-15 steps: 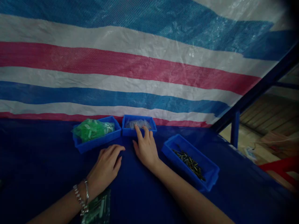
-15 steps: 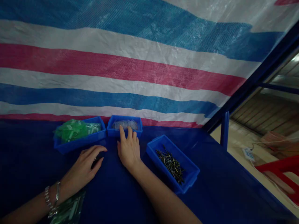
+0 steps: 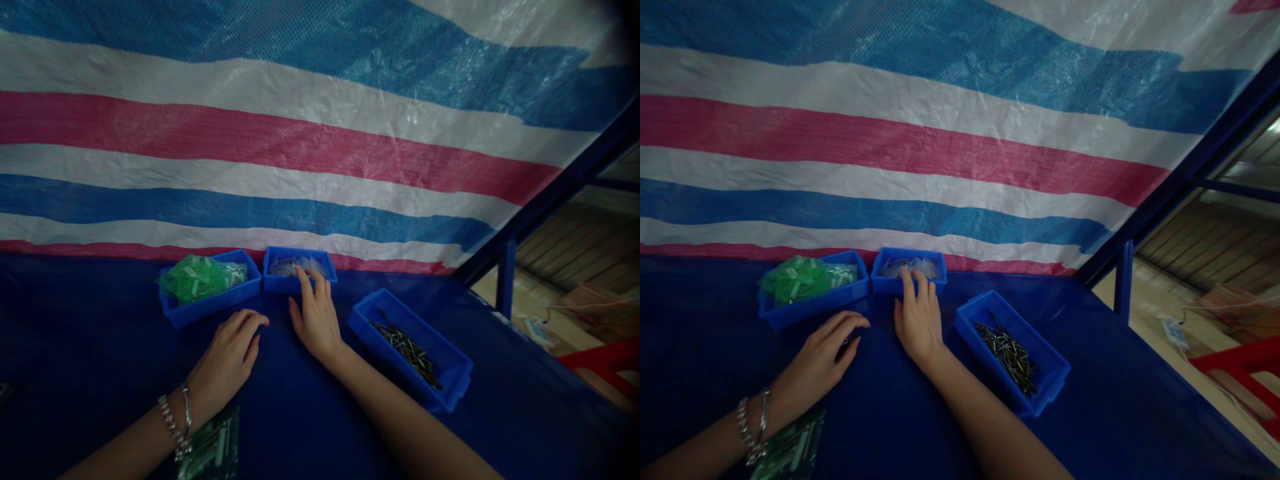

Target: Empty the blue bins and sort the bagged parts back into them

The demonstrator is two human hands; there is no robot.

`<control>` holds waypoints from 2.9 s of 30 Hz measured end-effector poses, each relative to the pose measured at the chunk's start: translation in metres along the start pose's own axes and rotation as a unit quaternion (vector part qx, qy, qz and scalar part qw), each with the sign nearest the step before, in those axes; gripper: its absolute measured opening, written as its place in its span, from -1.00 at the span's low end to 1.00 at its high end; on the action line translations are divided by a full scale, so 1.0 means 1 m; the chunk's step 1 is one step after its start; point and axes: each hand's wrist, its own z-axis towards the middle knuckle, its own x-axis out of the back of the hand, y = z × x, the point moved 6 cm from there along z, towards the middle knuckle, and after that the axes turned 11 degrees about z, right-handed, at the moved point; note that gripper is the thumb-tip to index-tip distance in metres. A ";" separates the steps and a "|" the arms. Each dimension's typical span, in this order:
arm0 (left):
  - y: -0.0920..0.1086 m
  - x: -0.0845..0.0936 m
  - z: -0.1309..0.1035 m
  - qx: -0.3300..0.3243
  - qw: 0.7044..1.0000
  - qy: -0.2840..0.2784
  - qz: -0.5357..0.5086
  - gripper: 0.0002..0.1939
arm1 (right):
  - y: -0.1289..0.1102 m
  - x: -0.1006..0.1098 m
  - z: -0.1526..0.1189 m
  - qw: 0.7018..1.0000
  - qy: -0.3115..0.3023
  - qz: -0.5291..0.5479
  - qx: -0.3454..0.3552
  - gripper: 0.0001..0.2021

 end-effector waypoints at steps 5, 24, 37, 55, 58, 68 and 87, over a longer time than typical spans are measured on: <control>0.001 0.001 0.000 -0.005 1.000 0.005 -0.015 -0.76 | 0.001 0.001 0.000 0.999 0.002 0.036 0.011 -0.51; 0.012 0.010 0.000 -0.030 0.998 -0.010 -0.050 -0.47 | -0.022 -0.027 -0.010 0.961 -0.246 0.124 0.015 -0.72; 0.011 0.011 -0.002 -0.033 0.994 -0.024 -0.097 -0.40 | -0.025 -0.029 -0.014 0.966 -0.239 0.099 0.008 -0.53; -0.008 0.006 0.002 0.038 0.994 0.037 -0.093 -0.59 | -0.013 -0.029 -0.012 0.926 -0.154 0.334 -0.087 -0.93; -0.018 0.001 0.003 0.087 0.986 0.036 -0.135 -0.57 | -0.008 -0.025 -0.010 0.895 -0.108 0.421 -0.104 -0.90; -0.019 -0.004 0.007 0.109 0.955 -0.035 -0.273 -0.86 | -0.012 -0.023 -0.012 0.882 -0.126 0.447 -0.083 -0.86; -0.017 -0.006 0.009 0.076 0.970 -0.054 -0.225 -0.87 | -0.010 -0.032 -0.013 0.904 -0.160 0.391 -0.073 -0.87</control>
